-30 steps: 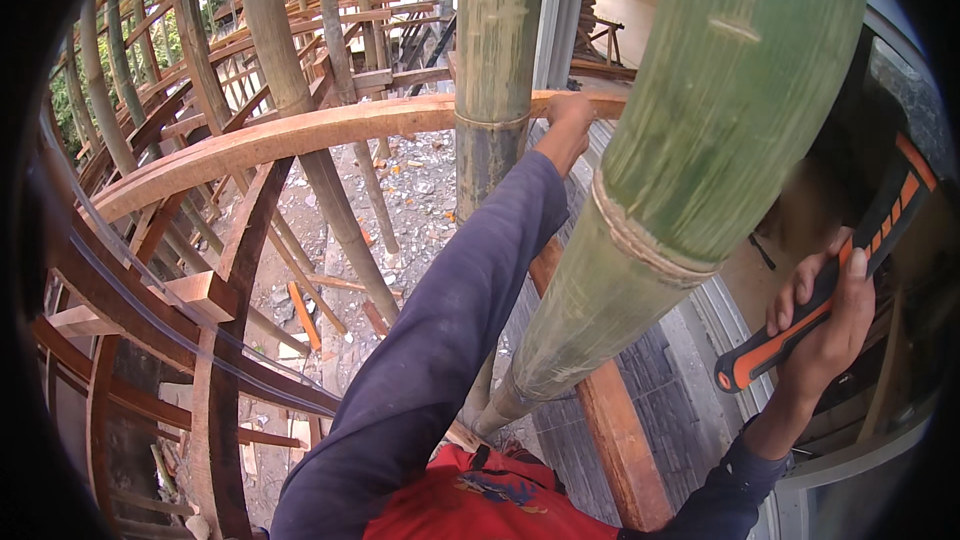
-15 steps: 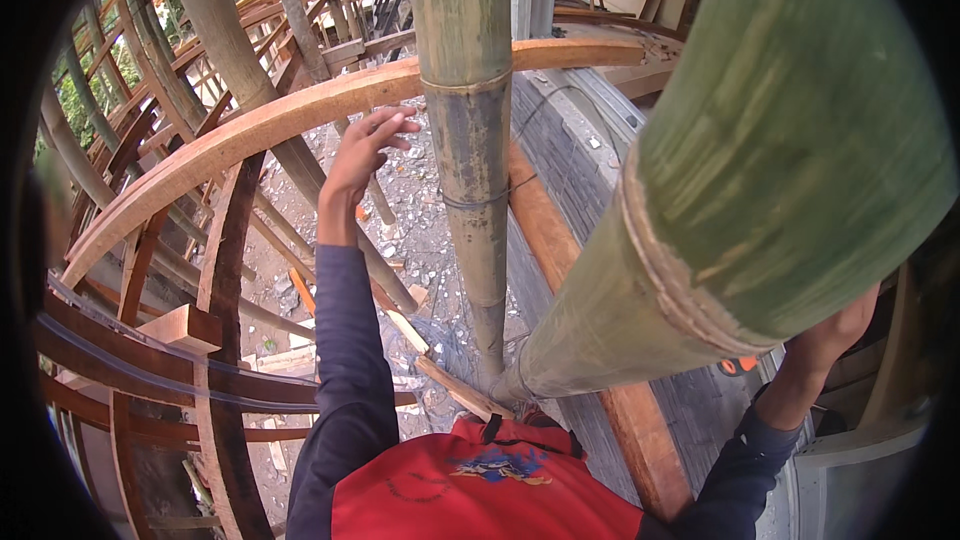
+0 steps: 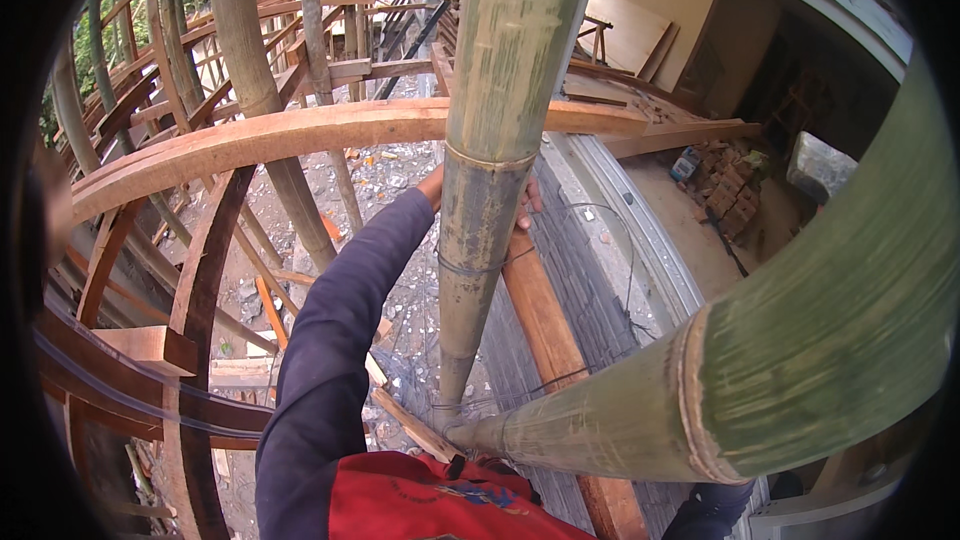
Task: The person uses a hammer to drive nails into bamboo poles, securing them to a curved wooden frame. They repeatedly position nails and strike them to fasten the bamboo supports to the structure.
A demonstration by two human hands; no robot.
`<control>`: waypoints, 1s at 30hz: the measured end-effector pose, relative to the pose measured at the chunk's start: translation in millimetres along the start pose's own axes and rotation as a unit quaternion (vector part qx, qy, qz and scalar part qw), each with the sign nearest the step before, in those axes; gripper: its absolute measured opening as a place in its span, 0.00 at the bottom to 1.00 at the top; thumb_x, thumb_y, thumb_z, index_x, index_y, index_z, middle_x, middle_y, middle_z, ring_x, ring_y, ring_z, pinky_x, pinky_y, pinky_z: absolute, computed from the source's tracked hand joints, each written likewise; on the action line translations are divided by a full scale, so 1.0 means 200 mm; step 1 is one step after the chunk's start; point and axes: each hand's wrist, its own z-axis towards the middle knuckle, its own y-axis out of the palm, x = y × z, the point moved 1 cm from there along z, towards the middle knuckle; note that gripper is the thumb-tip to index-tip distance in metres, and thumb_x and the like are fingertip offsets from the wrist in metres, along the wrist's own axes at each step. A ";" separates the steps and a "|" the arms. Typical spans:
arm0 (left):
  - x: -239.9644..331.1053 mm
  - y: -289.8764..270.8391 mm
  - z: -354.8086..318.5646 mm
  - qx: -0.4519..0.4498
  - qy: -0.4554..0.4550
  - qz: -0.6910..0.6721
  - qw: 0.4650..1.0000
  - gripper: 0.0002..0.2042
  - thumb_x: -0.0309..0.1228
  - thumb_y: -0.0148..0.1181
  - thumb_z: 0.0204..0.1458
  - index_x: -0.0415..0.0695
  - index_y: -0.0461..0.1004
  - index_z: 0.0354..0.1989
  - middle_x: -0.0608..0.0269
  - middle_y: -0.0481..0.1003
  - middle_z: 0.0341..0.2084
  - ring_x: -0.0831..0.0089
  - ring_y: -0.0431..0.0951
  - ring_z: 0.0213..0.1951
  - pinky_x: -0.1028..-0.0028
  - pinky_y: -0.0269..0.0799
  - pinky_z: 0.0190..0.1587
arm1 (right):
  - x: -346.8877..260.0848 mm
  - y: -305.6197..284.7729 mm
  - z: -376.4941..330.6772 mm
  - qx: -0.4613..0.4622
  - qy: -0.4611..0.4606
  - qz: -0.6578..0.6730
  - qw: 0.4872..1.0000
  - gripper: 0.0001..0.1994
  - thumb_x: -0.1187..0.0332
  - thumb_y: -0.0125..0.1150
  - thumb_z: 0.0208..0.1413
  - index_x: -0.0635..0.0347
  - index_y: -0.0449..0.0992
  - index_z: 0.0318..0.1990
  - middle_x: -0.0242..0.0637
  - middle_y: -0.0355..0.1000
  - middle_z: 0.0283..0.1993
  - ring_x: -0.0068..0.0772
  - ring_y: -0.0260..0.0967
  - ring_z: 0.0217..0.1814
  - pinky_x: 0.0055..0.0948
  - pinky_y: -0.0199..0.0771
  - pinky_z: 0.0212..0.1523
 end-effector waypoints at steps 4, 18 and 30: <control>0.00 0.00 -0.02 0.048 0.000 0.115 0.992 0.21 0.39 0.51 0.55 0.33 0.68 0.50 0.58 0.72 0.44 0.77 0.72 0.42 0.79 0.66 0.42 | 0.01 0.02 0.01 -0.004 0.003 0.006 1.000 0.13 0.65 0.58 0.48 0.66 0.71 0.37 0.42 0.69 0.31 0.29 0.65 0.29 0.30 0.66 0.29; 0.09 0.12 -0.01 0.009 0.009 0.042 0.999 0.15 0.31 0.54 0.52 0.32 0.72 0.44 0.58 0.74 0.36 0.78 0.74 0.34 0.80 0.67 0.38 | 0.05 0.07 0.11 -0.019 -0.016 0.020 0.999 0.14 0.61 0.54 0.51 0.64 0.69 0.37 0.39 0.65 0.28 0.28 0.61 0.24 0.28 0.63 0.23; 0.14 -0.57 -0.50 0.354 0.257 0.261 0.861 0.11 0.19 0.56 0.47 0.34 0.75 0.41 0.53 0.76 0.36 0.77 0.74 0.27 0.81 0.71 0.29 | 0.02 0.10 0.12 -0.013 -0.023 0.012 1.000 0.15 0.57 0.50 0.54 0.62 0.68 0.37 0.36 0.63 0.25 0.27 0.58 0.20 0.27 0.60 0.18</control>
